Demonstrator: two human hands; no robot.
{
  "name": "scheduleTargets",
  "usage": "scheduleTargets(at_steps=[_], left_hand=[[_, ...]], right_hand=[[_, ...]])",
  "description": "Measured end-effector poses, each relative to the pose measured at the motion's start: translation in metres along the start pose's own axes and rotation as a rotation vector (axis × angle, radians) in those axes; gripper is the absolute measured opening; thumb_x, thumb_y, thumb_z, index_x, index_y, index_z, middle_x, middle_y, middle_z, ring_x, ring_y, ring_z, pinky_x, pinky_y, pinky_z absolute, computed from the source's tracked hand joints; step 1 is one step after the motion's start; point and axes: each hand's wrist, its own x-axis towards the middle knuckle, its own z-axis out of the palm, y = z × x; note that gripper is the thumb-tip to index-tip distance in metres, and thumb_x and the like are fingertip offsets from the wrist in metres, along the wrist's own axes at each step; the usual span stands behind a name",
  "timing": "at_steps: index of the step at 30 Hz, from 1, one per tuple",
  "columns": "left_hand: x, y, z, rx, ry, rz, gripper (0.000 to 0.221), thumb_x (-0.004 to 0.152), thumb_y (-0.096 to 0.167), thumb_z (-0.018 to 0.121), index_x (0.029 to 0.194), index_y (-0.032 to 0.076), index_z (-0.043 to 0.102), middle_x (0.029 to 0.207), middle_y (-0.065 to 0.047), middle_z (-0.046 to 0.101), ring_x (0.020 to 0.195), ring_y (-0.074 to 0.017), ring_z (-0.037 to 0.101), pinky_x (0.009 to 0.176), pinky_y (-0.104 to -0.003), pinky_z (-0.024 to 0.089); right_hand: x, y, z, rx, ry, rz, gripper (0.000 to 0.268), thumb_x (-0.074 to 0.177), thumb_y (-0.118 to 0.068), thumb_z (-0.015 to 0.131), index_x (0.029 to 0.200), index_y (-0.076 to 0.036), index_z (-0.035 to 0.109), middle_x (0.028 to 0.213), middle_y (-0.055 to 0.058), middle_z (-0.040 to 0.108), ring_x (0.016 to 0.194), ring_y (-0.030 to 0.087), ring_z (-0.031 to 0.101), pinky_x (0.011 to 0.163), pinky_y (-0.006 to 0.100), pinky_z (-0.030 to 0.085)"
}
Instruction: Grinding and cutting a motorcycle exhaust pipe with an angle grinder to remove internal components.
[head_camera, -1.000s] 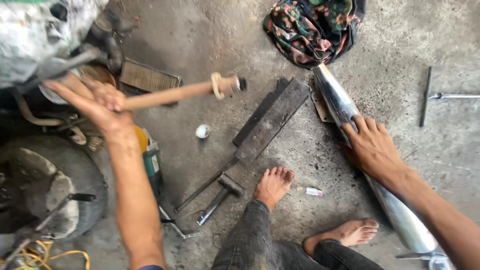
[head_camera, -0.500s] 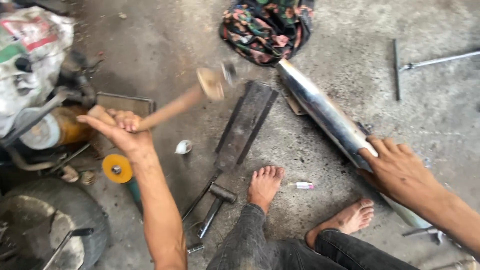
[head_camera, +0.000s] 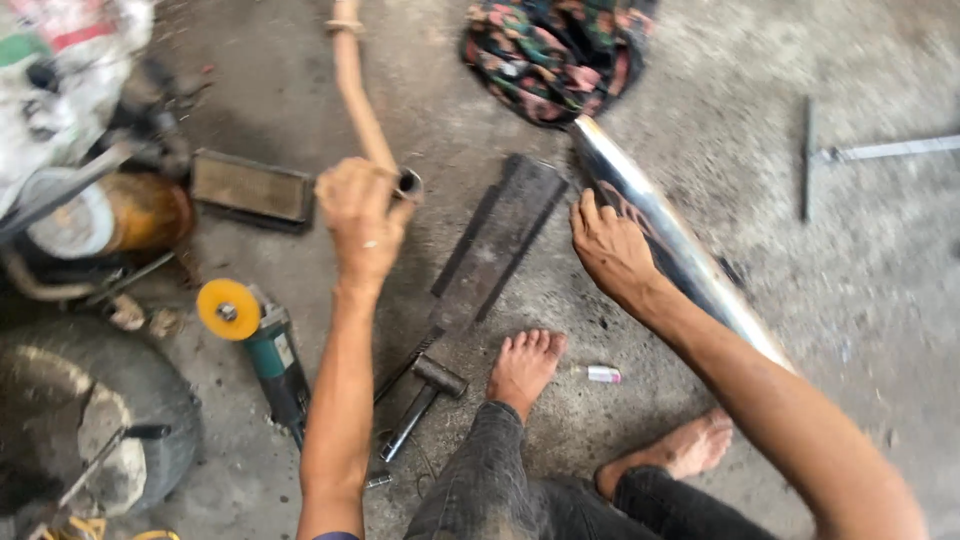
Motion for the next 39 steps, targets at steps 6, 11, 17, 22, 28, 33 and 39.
scheduleTargets(at_steps=[6, 11, 17, 22, 28, 33, 39], left_hand=[[-0.058, 0.023, -0.024, 0.164, -0.325, -0.194, 0.029, 0.079, 0.013, 0.083, 0.105, 0.006, 0.072, 0.117, -0.014, 0.064, 0.120, -0.0367, 0.058, 0.099, -0.056, 0.045], [-0.051, 0.118, -0.087, -0.238, -0.348, -0.439, 0.032, 0.096, 0.025, 0.071, 0.120, 0.004, 0.069, 0.120, -0.022, 0.065, 0.122, -0.0431, 0.060, 0.103, -0.059, 0.045], [-0.097, 0.154, -0.063, -0.441, -0.346, -0.221, 0.034, 0.092, 0.023, 0.073, 0.121, 0.005, 0.068, 0.122, -0.022, 0.063, 0.124, -0.0425, 0.059, 0.103, -0.057, 0.048], [-0.104, 0.156, -0.068, -0.502, -0.337, -0.113, 0.037, 0.090, 0.022, 0.076, 0.122, 0.005, 0.068, 0.125, -0.019, 0.061, 0.126, -0.0419, 0.058, 0.101, -0.051, 0.048], [-0.093, 0.152, -0.079, -0.527, -0.371, -0.094, 0.036, 0.086, 0.010, 0.077, 0.120, 0.003, 0.069, 0.124, -0.020, 0.062, 0.123, -0.0431, 0.059, 0.099, -0.051, 0.049], [-0.086, 0.157, -0.084, -0.510, -0.389, -0.126, 0.029, 0.097, 0.018, 0.068, 0.121, 0.003, 0.066, 0.132, -0.019, 0.062, 0.124, -0.0347, 0.059, 0.104, -0.047, 0.047], [-0.076, 0.171, -0.078, -0.519, -0.395, -0.077, 0.028, 0.102, 0.027, 0.060, 0.116, 0.004, 0.067, 0.129, -0.017, 0.063, 0.121, -0.0332, 0.062, 0.098, -0.046, 0.049]], right_hand=[[0.007, -0.020, 0.039, -0.321, 0.000, 0.026, 0.043, 0.083, -0.018, 0.064, 0.125, -0.010, 0.068, 0.126, 0.014, 0.067, 0.068, 0.013, 0.067, 0.049, 0.024, 0.054], [-0.007, -0.026, 0.106, -0.422, -0.050, 0.019, 0.024, 0.086, -0.009, 0.050, 0.103, 0.001, 0.063, 0.073, 0.014, 0.053, 0.051, 0.021, 0.053, 0.040, 0.030, 0.043], [-0.002, -0.023, 0.107, -0.476, -0.048, 0.013, 0.035, 0.083, -0.006, 0.049, 0.114, 0.006, 0.061, 0.067, 0.017, 0.049, 0.048, 0.020, 0.050, 0.040, 0.030, 0.038], [-0.016, -0.005, 0.090, -0.354, -0.108, -0.073, 0.050, 0.086, -0.010, 0.054, 0.136, -0.014, 0.058, 0.071, 0.016, 0.053, 0.051, 0.023, 0.056, 0.039, 0.038, 0.043], [-0.028, 0.052, 0.070, -0.182, -0.057, -0.164, 0.020, 0.081, -0.015, 0.058, 0.097, -0.010, 0.069, 0.077, 0.018, 0.056, 0.056, 0.028, 0.060, 0.042, 0.038, 0.046], [-0.029, 0.096, 0.007, -0.303, -0.144, -0.202, 0.011, 0.092, -0.017, 0.055, 0.100, -0.018, 0.063, 0.083, 0.001, 0.058, 0.069, 0.020, 0.060, 0.054, 0.032, 0.047], [0.000, 0.144, -0.049, -0.200, -0.560, 0.241, 0.087, 0.096, 0.007, 0.039, 0.169, -0.014, -0.004, 0.133, 0.022, 0.060, 0.044, 0.015, 0.060, 0.025, 0.032, 0.057]])
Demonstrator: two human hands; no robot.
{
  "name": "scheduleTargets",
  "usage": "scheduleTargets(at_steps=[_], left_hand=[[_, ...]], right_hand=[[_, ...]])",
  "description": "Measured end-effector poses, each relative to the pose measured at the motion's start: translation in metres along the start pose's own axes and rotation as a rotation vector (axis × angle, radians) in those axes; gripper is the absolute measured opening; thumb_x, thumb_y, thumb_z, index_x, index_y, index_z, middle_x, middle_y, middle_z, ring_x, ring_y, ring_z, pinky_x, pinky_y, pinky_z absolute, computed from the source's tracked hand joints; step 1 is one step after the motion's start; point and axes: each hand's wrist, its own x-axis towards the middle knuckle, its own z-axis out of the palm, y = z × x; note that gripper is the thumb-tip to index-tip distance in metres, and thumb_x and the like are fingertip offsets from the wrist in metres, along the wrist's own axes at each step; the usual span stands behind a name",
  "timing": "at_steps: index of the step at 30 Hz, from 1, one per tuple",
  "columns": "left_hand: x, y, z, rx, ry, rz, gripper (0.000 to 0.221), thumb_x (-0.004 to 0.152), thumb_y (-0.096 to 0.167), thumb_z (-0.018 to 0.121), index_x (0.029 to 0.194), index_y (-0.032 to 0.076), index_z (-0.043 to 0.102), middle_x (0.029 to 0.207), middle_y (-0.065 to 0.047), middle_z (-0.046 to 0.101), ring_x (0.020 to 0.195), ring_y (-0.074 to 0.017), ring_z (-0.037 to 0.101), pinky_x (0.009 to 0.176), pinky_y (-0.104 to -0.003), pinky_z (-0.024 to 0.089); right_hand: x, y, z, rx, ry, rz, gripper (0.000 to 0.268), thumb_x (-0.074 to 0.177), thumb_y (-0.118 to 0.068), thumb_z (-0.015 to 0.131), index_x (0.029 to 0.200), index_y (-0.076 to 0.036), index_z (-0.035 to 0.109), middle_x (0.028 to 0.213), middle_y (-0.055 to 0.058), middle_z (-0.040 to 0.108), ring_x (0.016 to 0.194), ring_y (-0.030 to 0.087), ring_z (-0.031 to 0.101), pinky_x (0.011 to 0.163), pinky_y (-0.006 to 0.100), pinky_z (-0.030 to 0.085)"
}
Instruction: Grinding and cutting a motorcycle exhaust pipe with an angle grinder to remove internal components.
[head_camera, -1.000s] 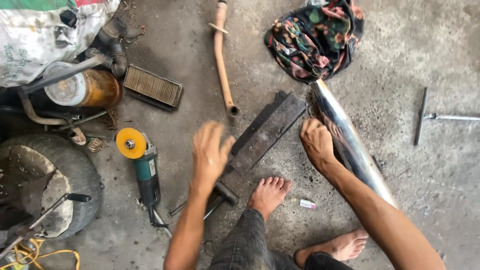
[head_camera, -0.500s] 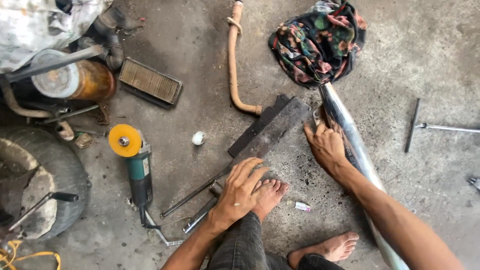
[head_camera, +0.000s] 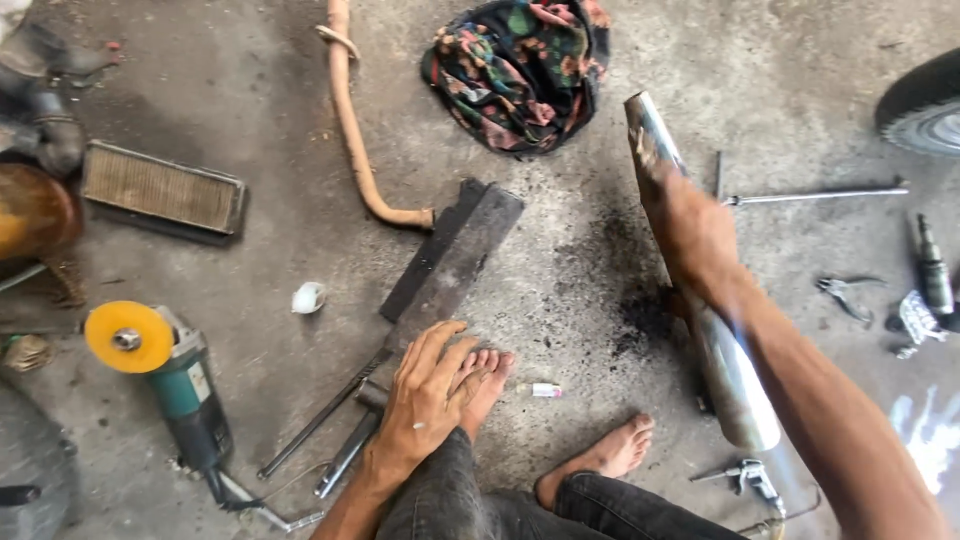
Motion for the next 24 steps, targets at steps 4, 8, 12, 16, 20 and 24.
scheduleTargets(at_steps=[4, 8, 12, 16, 20, 24], left_hand=[[0.017, 0.007, 0.000, -0.045, -0.032, 0.045, 0.033, 0.096, 0.024, 0.070, 0.118, 0.001, 0.067, 0.128, -0.019, 0.063, 0.119, -0.0359, 0.062, 0.097, -0.050, 0.052], [0.016, 0.011, 0.000, -0.047, -0.035, 0.065, 0.038, 0.093, 0.028, 0.074, 0.122, 0.003, 0.066, 0.129, -0.019, 0.061, 0.118, -0.0343, 0.063, 0.096, -0.049, 0.057], [0.015, 0.021, -0.005, -0.057, 0.042, 0.101, 0.028, 0.098, 0.025, 0.067, 0.116, 0.004, 0.068, 0.125, -0.016, 0.063, 0.111, -0.0343, 0.065, 0.091, -0.048, 0.055], [0.031, 0.039, -0.008, -0.234, -0.104, 0.090, 0.036, 0.096, 0.030, 0.066, 0.122, 0.005, 0.067, 0.132, -0.014, 0.061, 0.119, -0.0293, 0.064, 0.097, -0.039, 0.055], [0.075, 0.103, -0.038, -0.213, -0.011, 0.426, 0.039, 0.100, 0.037, 0.058, 0.112, 0.001, 0.066, 0.122, -0.022, 0.064, 0.112, -0.0359, 0.068, 0.092, -0.046, 0.064], [0.108, 0.157, -0.071, -0.162, 0.027, 0.624, 0.044, 0.105, 0.039, 0.050, 0.116, -0.001, 0.065, 0.122, -0.022, 0.062, 0.104, -0.0348, 0.069, 0.080, -0.044, 0.067]], right_hand=[[0.039, 0.037, 0.052, 0.724, 0.122, 0.182, 0.035, 0.086, -0.014, 0.064, 0.121, -0.011, 0.058, 0.089, 0.028, 0.072, 0.079, 0.055, 0.065, 0.064, 0.059, 0.049], [0.036, 0.037, 0.045, 0.744, 0.017, 0.039, 0.015, 0.089, 0.000, 0.067, 0.092, -0.007, 0.079, 0.080, 0.010, 0.077, 0.066, 0.024, 0.072, 0.062, 0.042, 0.062], [-0.051, 0.076, -0.015, 0.753, 0.067, -0.018, 0.035, 0.100, -0.023, 0.063, 0.074, -0.002, 0.053, 0.065, 0.021, 0.061, 0.060, 0.039, 0.060, 0.059, 0.049, 0.039], [-0.183, 0.136, -0.097, 0.853, 0.277, 0.081, 0.010, 0.093, -0.013, 0.068, 0.101, -0.013, 0.073, 0.093, 0.007, 0.074, 0.084, 0.022, 0.069, 0.076, 0.035, 0.050], [-0.310, 0.175, -0.122, 0.964, 0.578, 0.253, 0.026, 0.097, -0.003, 0.081, 0.121, 0.003, 0.073, 0.108, 0.014, 0.074, 0.093, 0.019, 0.068, 0.088, 0.031, 0.055], [-0.350, 0.195, -0.031, 1.204, 0.833, 0.364, 0.017, 0.113, 0.005, 0.073, 0.125, 0.005, 0.061, 0.125, 0.017, 0.067, 0.113, 0.023, 0.063, 0.103, 0.034, 0.052]])
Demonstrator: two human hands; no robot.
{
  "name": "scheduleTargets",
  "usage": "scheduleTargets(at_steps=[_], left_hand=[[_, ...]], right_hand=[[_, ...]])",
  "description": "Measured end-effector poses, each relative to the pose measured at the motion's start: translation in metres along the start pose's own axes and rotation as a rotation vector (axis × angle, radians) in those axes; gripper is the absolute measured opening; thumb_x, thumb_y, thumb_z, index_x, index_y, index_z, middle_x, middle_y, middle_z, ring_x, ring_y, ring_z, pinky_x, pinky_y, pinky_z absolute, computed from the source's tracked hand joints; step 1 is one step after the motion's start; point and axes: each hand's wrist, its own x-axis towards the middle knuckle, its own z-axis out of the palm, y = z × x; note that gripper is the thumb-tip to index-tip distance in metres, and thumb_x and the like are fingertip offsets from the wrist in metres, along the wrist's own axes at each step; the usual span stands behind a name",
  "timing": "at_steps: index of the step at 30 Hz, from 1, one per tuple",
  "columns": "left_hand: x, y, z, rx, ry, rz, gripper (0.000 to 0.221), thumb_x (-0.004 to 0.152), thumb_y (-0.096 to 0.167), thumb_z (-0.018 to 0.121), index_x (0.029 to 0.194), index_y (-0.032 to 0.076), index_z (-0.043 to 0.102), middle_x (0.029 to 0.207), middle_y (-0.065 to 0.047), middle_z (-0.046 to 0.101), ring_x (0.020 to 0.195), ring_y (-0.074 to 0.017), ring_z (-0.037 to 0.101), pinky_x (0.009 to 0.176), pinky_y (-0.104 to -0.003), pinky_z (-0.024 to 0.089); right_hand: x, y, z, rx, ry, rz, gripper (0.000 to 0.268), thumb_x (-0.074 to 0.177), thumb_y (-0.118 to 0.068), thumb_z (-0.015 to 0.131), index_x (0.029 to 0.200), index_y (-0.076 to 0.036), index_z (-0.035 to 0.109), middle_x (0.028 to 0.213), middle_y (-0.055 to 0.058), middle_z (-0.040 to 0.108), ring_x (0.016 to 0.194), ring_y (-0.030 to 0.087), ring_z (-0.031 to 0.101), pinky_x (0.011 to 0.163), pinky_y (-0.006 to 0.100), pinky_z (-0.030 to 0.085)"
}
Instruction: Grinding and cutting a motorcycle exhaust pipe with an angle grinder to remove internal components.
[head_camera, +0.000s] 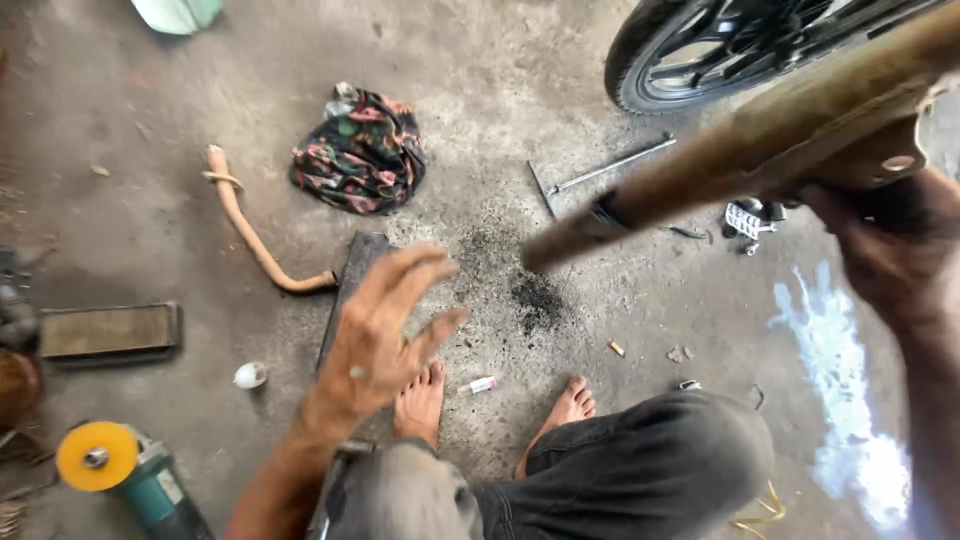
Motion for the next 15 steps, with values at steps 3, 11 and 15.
scheduleTargets(at_steps=[3, 11, 15], left_hand=[[0.033, 0.030, -0.021, 0.037, -0.048, 0.077, 0.041, 0.103, 0.033, 0.059, 0.122, -0.003, 0.061, 0.125, -0.019, 0.060, 0.114, -0.0317, 0.064, 0.095, -0.043, 0.060], [0.076, 0.079, -0.042, 0.096, -0.196, 0.072, 0.084, 0.088, 0.049, 0.072, 0.148, -0.001, 0.041, 0.139, -0.023, 0.053, 0.132, -0.0352, 0.055, 0.112, -0.050, 0.049], [0.082, 0.083, -0.028, 0.193, -0.160, 0.185, 0.090, 0.086, 0.056, 0.072, 0.147, -0.002, 0.040, 0.140, -0.026, 0.056, 0.128, -0.0376, 0.059, 0.109, -0.052, 0.052]], right_hand=[[-0.017, 0.018, 0.036, 0.082, 0.300, -0.038, 0.033, 0.108, 0.003, 0.096, 0.106, -0.001, 0.064, 0.104, 0.006, 0.058, 0.098, 0.013, 0.052, 0.089, 0.032, 0.051], [0.005, -0.106, 0.121, 0.023, 0.116, -0.445, 0.013, 0.088, -0.003, 0.071, 0.091, -0.007, 0.059, 0.079, 0.005, 0.062, 0.063, 0.016, 0.053, 0.058, 0.032, 0.045], [-0.006, -0.106, 0.148, -0.129, 0.154, -0.643, 0.013, 0.092, -0.004, 0.066, 0.087, -0.006, 0.054, 0.066, 0.002, 0.055, 0.049, 0.013, 0.044, 0.040, 0.030, 0.039]])
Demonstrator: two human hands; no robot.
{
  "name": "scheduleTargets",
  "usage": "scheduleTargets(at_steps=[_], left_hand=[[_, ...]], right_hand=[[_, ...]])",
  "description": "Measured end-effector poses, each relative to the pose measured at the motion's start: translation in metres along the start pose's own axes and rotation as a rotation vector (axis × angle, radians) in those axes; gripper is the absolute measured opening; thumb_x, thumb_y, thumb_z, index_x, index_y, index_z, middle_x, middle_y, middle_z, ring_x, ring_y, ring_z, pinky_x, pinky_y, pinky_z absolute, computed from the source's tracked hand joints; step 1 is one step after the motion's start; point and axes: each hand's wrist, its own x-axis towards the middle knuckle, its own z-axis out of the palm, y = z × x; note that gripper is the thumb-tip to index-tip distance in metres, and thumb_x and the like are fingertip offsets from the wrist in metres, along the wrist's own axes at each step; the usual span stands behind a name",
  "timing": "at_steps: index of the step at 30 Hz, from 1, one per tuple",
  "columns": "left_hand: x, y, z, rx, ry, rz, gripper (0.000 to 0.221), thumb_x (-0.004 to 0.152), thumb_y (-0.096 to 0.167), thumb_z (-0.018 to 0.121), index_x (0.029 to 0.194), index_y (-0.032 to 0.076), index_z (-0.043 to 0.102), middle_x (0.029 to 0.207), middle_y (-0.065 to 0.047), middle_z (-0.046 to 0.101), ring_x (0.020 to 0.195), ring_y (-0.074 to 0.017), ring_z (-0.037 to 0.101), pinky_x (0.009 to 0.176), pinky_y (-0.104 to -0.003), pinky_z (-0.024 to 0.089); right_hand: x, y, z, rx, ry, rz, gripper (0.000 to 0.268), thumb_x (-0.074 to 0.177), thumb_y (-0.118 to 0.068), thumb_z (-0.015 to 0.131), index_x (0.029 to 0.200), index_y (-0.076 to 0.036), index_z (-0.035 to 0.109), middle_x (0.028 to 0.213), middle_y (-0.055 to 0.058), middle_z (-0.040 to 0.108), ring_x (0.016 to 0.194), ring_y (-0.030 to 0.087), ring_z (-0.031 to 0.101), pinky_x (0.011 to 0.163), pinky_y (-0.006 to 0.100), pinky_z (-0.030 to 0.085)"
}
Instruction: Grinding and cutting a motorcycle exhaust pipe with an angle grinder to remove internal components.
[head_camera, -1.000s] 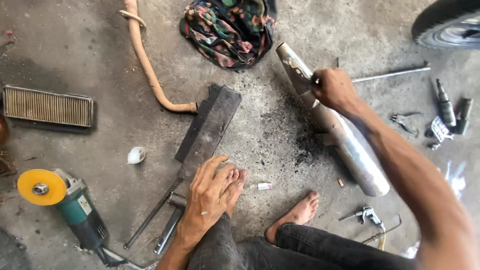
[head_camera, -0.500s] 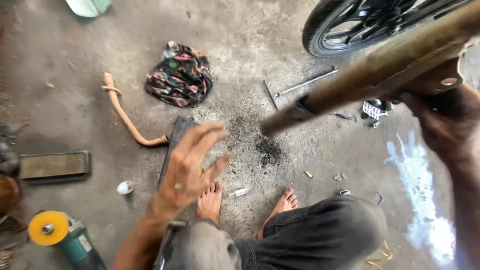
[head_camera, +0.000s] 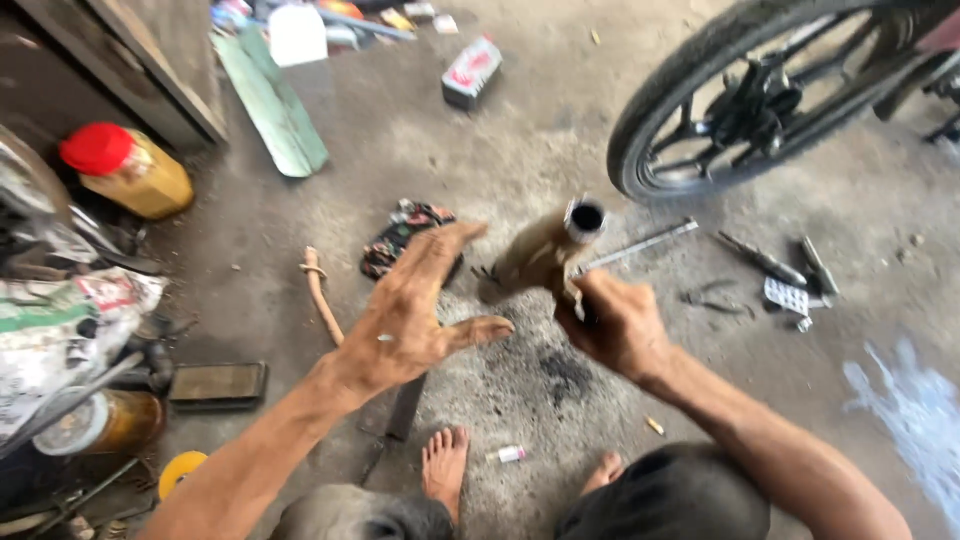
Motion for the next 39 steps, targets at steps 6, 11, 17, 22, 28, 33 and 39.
scheduleTargets(at_steps=[6, 11, 17, 22, 28, 33, 39], left_hand=[[-0.006, 0.013, 0.022, -0.151, 0.162, 0.098, 0.070, 0.093, 0.050, 0.069, 0.135, -0.004, 0.054, 0.124, -0.023, 0.064, 0.120, -0.0386, 0.062, 0.105, -0.055, 0.051], [-0.012, 0.034, 0.036, -0.096, 0.257, 0.096, 0.062, 0.092, 0.047, 0.072, 0.130, 0.000, 0.059, 0.118, -0.017, 0.065, 0.115, -0.0342, 0.064, 0.102, -0.051, 0.052], [-0.027, 0.037, 0.048, -0.128, 0.235, 0.101, 0.051, 0.087, 0.039, 0.080, 0.123, 0.005, 0.067, 0.114, -0.009, 0.066, 0.113, -0.0289, 0.066, 0.101, -0.047, 0.052], [-0.030, 0.052, 0.049, -0.128, 0.207, 0.178, 0.050, 0.083, 0.039, 0.084, 0.116, 0.005, 0.069, 0.108, -0.010, 0.067, 0.106, -0.0306, 0.067, 0.097, -0.048, 0.052], [-0.030, 0.070, 0.053, -0.126, 0.190, 0.276, 0.046, 0.086, 0.038, 0.082, 0.115, 0.005, 0.071, 0.108, -0.010, 0.069, 0.103, -0.0311, 0.069, 0.097, -0.049, 0.051], [-0.024, 0.076, 0.063, -0.138, 0.167, 0.333, 0.045, 0.086, 0.036, 0.083, 0.115, 0.004, 0.071, 0.113, -0.011, 0.071, 0.107, -0.0313, 0.069, 0.100, -0.049, 0.050], [-0.022, 0.083, 0.070, -0.152, 0.164, 0.358, 0.042, 0.085, 0.033, 0.083, 0.113, 0.003, 0.071, 0.111, -0.012, 0.072, 0.105, -0.0319, 0.070, 0.099, -0.049, 0.049]], right_hand=[[-0.016, -0.018, 0.013, 0.057, 0.077, -0.083, 0.018, 0.080, -0.014, 0.081, 0.078, -0.013, 0.063, 0.058, -0.001, 0.057, 0.040, 0.017, 0.057, 0.039, 0.027, 0.049], [-0.024, -0.023, 0.013, 0.025, 0.054, -0.267, 0.019, 0.083, -0.019, 0.076, 0.075, -0.013, 0.060, 0.059, 0.000, 0.051, 0.044, 0.017, 0.055, 0.039, 0.027, 0.048], [-0.037, -0.039, 0.006, -0.013, 0.102, -0.383, 0.020, 0.085, -0.018, 0.072, 0.073, -0.010, 0.059, 0.059, 0.002, 0.049, 0.043, 0.018, 0.052, 0.039, 0.026, 0.045], [-0.062, -0.041, 0.001, 0.022, 0.104, -0.445, 0.027, 0.089, -0.014, 0.060, 0.064, -0.010, 0.052, 0.057, 0.004, 0.043, 0.043, 0.019, 0.046, 0.038, 0.026, 0.041], [-0.102, -0.025, 0.003, 0.088, 0.051, -0.511, 0.034, 0.090, -0.009, 0.054, 0.057, -0.011, 0.045, 0.056, 0.005, 0.038, 0.042, 0.021, 0.040, 0.037, 0.029, 0.035], [-0.089, -0.032, -0.022, 0.097, 0.037, -0.500, 0.033, 0.094, -0.005, 0.048, 0.061, -0.008, 0.048, 0.060, 0.008, 0.043, 0.046, 0.025, 0.045, 0.039, 0.032, 0.036], [-0.100, -0.023, -0.021, 0.116, 0.031, -0.522, 0.032, 0.094, -0.003, 0.044, 0.062, -0.007, 0.047, 0.061, 0.009, 0.041, 0.048, 0.026, 0.047, 0.041, 0.032, 0.038]])
